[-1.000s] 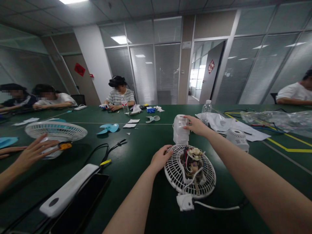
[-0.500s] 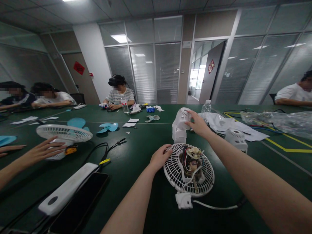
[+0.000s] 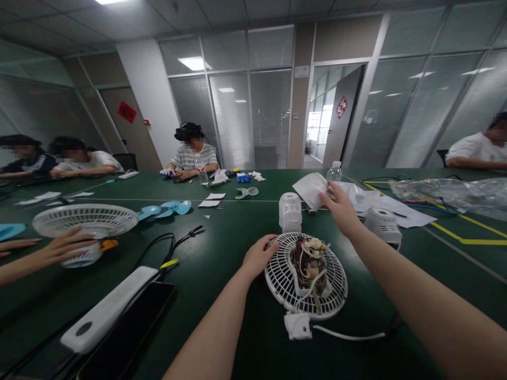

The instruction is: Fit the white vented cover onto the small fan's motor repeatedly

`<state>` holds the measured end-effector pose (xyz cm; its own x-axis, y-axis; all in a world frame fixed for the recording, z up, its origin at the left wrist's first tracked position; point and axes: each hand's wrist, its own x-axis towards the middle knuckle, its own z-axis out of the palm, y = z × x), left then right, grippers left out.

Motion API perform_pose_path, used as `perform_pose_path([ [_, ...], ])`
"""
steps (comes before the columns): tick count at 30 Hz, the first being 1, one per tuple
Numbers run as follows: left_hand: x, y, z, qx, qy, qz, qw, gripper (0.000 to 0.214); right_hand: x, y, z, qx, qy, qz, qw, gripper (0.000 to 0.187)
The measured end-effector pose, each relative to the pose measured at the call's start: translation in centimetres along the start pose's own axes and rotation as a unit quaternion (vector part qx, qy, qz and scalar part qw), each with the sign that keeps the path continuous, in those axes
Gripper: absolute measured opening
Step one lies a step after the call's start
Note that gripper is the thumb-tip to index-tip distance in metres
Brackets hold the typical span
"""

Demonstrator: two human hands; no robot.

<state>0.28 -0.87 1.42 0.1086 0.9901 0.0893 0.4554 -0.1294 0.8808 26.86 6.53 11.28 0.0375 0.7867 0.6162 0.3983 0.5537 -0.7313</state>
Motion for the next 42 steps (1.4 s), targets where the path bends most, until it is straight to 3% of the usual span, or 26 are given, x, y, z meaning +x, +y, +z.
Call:
perform_pose_path([
  [7, 0.1, -0.3, 0.1, -0.024, 0.01, -0.005, 1.0, 0.039, -8.4, -3.9, -2.7, 0.102, -0.052, -0.016, 0.993, 0.058],
  [10, 0.3, -0.6, 0.3, -0.042, 0.015, -0.007, 0.999, 0.04, -10.8, -4.3, -3.2, 0.099, -0.031, -0.043, 0.994, 0.062],
  [15, 0.5, -1.2, 0.5, -0.07, 0.019, 0.0, 0.997, 0.043, -11.8, -4.7, -4.4, 0.012, 0.007, -0.109, 0.994, 0.066],
  [21, 0.5, -1.4, 0.7, -0.068, 0.027, 0.006, 0.997, 0.044, -12.2, -6.1, -5.6, -0.164, -0.051, -0.239, 0.956, 0.074],
  [26, -0.1, -0.3, 0.2, -0.01, 0.094, 0.029, 0.995, 0.045, -12.9, -6.5, -4.7, -0.208, -0.098, -0.249, 0.941, 0.08],
  [29, -1.0, 1.3, -0.1, 0.016, 0.12, 0.079, 0.99, 0.045, -13.1, -6.4, -4.1, -0.224, -0.1, -0.238, 0.94, 0.071],
  [31, -1.8, 2.5, 0.0, 0.019, 0.108, 0.128, 0.986, 0.048, -13.2, -6.3, -3.7, -0.225, -0.102, -0.229, 0.942, 0.058],
  [34, -3.1, 4.1, 0.6, -0.022, 0.027, 0.244, 0.969, 0.071, -13.3, -6.1, -3.3, -0.207, -0.119, -0.218, 0.946, 0.044],
  [42, -4.2, 4.5, 1.1, -0.031, -0.06, 0.242, 0.968, 0.12, -13.6, -5.5, -3.1, -0.16, -0.108, -0.225, 0.955, 0.033],
])
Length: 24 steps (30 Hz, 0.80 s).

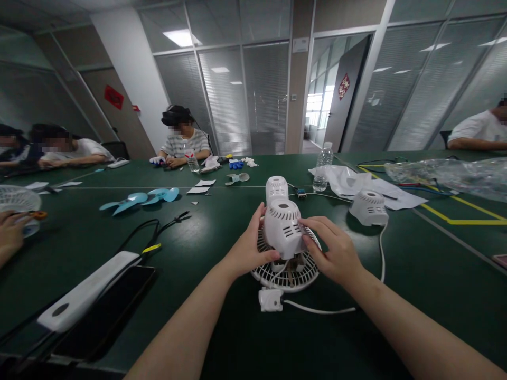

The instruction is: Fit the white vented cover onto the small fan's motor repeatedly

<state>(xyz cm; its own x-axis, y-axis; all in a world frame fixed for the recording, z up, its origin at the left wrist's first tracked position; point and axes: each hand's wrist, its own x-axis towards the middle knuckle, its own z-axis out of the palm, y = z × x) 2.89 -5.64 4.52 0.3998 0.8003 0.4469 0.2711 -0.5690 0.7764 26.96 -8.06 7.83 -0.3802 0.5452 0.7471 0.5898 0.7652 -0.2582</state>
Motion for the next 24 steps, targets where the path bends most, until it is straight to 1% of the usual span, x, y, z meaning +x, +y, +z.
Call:
perform_pose_path([
  [4, 0.0, 0.1, 0.3, 0.065, -0.006, 0.012, 0.998, 0.133, -0.1, 0.1, 0.1, 0.017, 0.026, -0.008, 0.999, 0.029],
  [8, 0.2, 0.4, 0.5, 0.111, 0.003, -0.006, 0.994, 0.133, -0.2, 0.3, 0.4, 0.038, 0.045, 0.0, 0.998, 0.026],
  [11, 0.2, 0.6, 0.5, 0.095, 0.017, 0.004, 0.995, 0.131, -0.2, 0.5, 0.7, 0.054, 0.073, 0.032, 0.995, 0.023],
  [14, 0.1, 0.6, 0.3, 0.049, 0.025, 0.014, 0.998, 0.127, -0.3, 1.1, 1.3, 0.1, 0.089, 0.086, 0.987, 0.024],
  [16, 0.1, 0.7, 0.2, 0.023, 0.02, 0.01, 0.999, 0.125, -0.5, 1.7, 1.9, 0.15, 0.07, 0.128, 0.978, 0.032],
  [18, 0.0, 0.8, 0.0, 0.003, 0.009, 0.014, 1.0, 0.122, -0.8, 2.4, 2.6, 0.215, 0.029, 0.159, 0.963, 0.045],
  [21, 0.0, 0.7, -0.2, -0.024, -0.001, 0.024, 0.999, 0.12, -1.2, 3.2, 3.4, 0.319, -0.05, 0.176, 0.93, 0.066],
  [23, 0.0, 0.5, -0.3, -0.035, -0.007, 0.021, 0.999, 0.12, -1.4, 3.4, 3.6, 0.361, -0.091, 0.181, 0.91, 0.074],
  [24, 0.0, 0.5, -0.3, -0.038, -0.011, 0.016, 0.999, 0.12, -1.5, 3.4, 3.6, 0.37, -0.103, 0.181, 0.905, 0.077],
])
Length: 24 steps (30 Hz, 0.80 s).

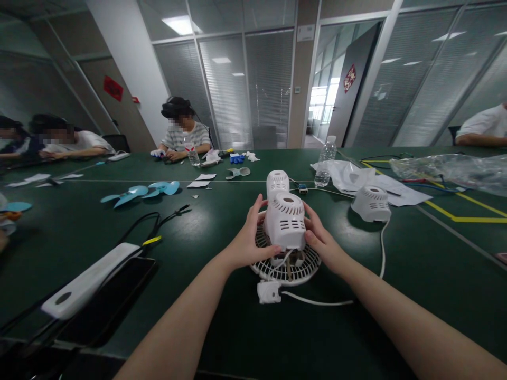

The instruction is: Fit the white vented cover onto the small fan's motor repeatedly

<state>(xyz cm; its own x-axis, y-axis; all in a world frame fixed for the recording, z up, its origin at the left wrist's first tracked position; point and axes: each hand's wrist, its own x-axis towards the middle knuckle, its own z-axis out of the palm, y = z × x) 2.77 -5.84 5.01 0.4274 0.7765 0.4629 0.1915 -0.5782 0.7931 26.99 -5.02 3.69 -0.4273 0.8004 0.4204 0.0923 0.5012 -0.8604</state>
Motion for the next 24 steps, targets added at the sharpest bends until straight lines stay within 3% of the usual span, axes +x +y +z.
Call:
perform_pose_path([
  [11, -0.18, 0.56, 0.06, 0.021, -0.065, -0.04, 0.997, 0.13, -0.2, -0.69, -0.33, -0.105, -0.007, -0.05, 0.993, 0.09],
  [24, -0.18, 0.38, 0.31, -0.021, -0.052, -0.049, 0.997, 0.129, -0.11, -0.82, -0.77, -0.089, -0.042, -0.027, 0.995, 0.1],
])
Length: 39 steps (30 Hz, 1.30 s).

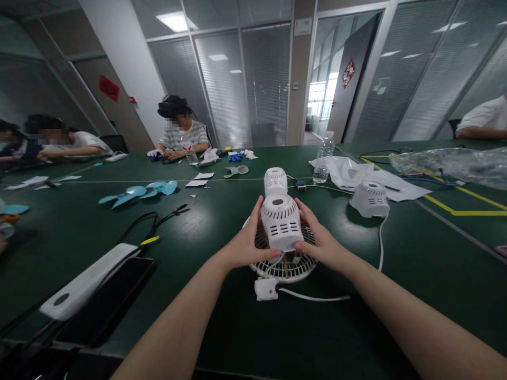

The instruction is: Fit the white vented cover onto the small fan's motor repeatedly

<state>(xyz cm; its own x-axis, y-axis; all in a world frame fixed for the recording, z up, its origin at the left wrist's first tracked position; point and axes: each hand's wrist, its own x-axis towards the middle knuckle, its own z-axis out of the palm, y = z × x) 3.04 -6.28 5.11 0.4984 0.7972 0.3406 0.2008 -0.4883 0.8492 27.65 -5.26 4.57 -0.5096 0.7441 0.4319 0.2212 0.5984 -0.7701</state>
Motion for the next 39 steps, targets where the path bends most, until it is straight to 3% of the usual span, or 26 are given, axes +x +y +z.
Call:
perform_pose_path([
  [16, 0.1, -0.6, -0.3, 0.001, 0.011, 0.027, 1.0, 0.127, 0.0, 0.3, 0.3, 0.031, 0.008, -0.019, 0.999, 0.106],
  [32, 0.1, -0.1, -0.6, 0.033, -0.009, 0.012, 0.999, 0.125, -0.3, 0.1, 0.3, -0.024, 0.011, -0.037, 0.999, 0.102],
  [39, 0.1, 0.2, -0.5, 0.041, -0.005, 0.017, 0.999, 0.124, -0.5, -0.3, 0.5, -0.092, 0.006, -0.029, 0.995, 0.111],
])
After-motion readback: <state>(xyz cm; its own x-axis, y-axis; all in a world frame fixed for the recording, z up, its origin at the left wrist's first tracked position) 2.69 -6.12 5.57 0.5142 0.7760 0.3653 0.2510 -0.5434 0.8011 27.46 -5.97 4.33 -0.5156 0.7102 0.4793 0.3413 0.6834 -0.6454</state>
